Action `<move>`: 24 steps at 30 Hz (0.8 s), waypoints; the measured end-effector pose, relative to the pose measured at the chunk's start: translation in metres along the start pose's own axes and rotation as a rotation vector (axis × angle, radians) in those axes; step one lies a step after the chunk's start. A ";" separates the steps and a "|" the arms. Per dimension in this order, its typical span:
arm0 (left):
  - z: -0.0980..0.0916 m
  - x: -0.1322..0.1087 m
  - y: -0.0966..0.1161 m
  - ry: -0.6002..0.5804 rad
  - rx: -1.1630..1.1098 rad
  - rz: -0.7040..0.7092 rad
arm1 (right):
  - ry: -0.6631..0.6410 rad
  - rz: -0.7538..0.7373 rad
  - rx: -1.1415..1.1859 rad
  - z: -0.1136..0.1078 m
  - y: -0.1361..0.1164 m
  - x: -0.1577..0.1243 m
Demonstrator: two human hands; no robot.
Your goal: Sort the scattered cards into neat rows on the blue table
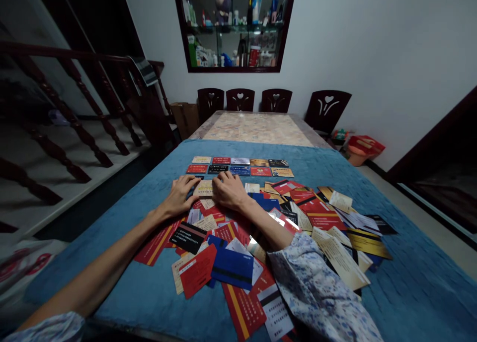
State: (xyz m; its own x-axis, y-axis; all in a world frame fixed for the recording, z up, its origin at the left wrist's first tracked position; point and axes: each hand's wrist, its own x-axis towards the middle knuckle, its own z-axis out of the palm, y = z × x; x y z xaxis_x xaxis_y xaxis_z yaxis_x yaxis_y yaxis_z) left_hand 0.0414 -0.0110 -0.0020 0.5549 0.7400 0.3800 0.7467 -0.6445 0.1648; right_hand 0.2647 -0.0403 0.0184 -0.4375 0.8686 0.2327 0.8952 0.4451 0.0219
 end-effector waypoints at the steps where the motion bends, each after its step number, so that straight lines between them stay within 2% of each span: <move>1: -0.001 0.001 0.000 -0.015 0.006 0.000 | -0.014 0.000 0.002 -0.002 0.000 0.000; 9: -0.009 0.009 -0.003 -0.067 0.026 0.031 | -0.117 -0.016 -0.015 -0.016 0.004 0.010; 16: -0.021 0.021 -0.009 -0.124 0.072 0.021 | -0.125 -0.041 -0.009 -0.023 0.009 0.026; 24: -0.022 0.040 -0.030 -0.130 0.081 0.033 | -0.109 -0.057 0.002 -0.025 0.015 0.045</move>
State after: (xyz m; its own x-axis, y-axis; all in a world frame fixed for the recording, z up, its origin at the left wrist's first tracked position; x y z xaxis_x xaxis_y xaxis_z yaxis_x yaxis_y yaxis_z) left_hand 0.0330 0.0335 0.0285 0.6183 0.7409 0.2621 0.7515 -0.6550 0.0788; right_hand 0.2602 -0.0001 0.0531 -0.4942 0.8605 0.1236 0.8686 0.4945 0.0302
